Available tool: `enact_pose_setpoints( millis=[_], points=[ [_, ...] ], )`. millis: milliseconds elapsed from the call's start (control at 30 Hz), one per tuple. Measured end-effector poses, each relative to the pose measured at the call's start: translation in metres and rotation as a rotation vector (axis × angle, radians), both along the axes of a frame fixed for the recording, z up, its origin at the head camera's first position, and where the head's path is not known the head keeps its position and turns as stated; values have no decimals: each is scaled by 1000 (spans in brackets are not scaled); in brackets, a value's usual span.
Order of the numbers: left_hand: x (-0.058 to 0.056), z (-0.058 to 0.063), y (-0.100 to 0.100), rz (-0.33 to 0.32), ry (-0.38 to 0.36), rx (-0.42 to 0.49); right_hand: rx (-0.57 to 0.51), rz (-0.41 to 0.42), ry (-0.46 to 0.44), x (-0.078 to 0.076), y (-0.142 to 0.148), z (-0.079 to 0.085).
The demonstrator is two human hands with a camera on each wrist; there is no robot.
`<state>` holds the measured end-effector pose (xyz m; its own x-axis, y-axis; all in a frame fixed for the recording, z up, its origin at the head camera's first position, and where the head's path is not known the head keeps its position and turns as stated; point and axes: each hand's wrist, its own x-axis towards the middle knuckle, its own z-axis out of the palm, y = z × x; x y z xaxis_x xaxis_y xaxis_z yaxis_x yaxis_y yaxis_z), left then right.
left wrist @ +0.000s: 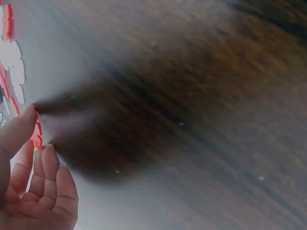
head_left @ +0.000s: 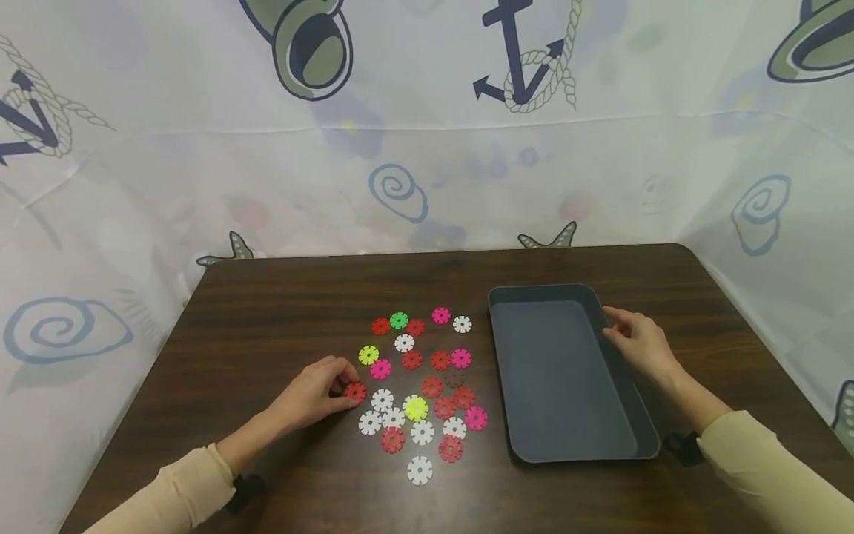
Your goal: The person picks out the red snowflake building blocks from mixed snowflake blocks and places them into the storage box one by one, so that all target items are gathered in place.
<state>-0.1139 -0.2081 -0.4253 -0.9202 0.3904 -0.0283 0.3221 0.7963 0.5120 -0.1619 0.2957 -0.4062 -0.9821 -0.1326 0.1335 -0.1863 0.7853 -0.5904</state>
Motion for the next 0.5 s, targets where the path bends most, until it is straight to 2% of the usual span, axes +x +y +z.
enact_pose_setpoints(
  millis=[133,267,367,500],
  points=[
    [-2,3,2,-13,-18,49,-12,0,5,1,0,0],
    [-7,9,5,-30,-6,83,-8,-3,6,1,1,-1],
    [-15,14,11,-6,-6,130,-7,-7,-1,1,0,-1],
    [-29,24,32,34,-45,257,-11,-11,-14,1,-1,-1]
  ],
)
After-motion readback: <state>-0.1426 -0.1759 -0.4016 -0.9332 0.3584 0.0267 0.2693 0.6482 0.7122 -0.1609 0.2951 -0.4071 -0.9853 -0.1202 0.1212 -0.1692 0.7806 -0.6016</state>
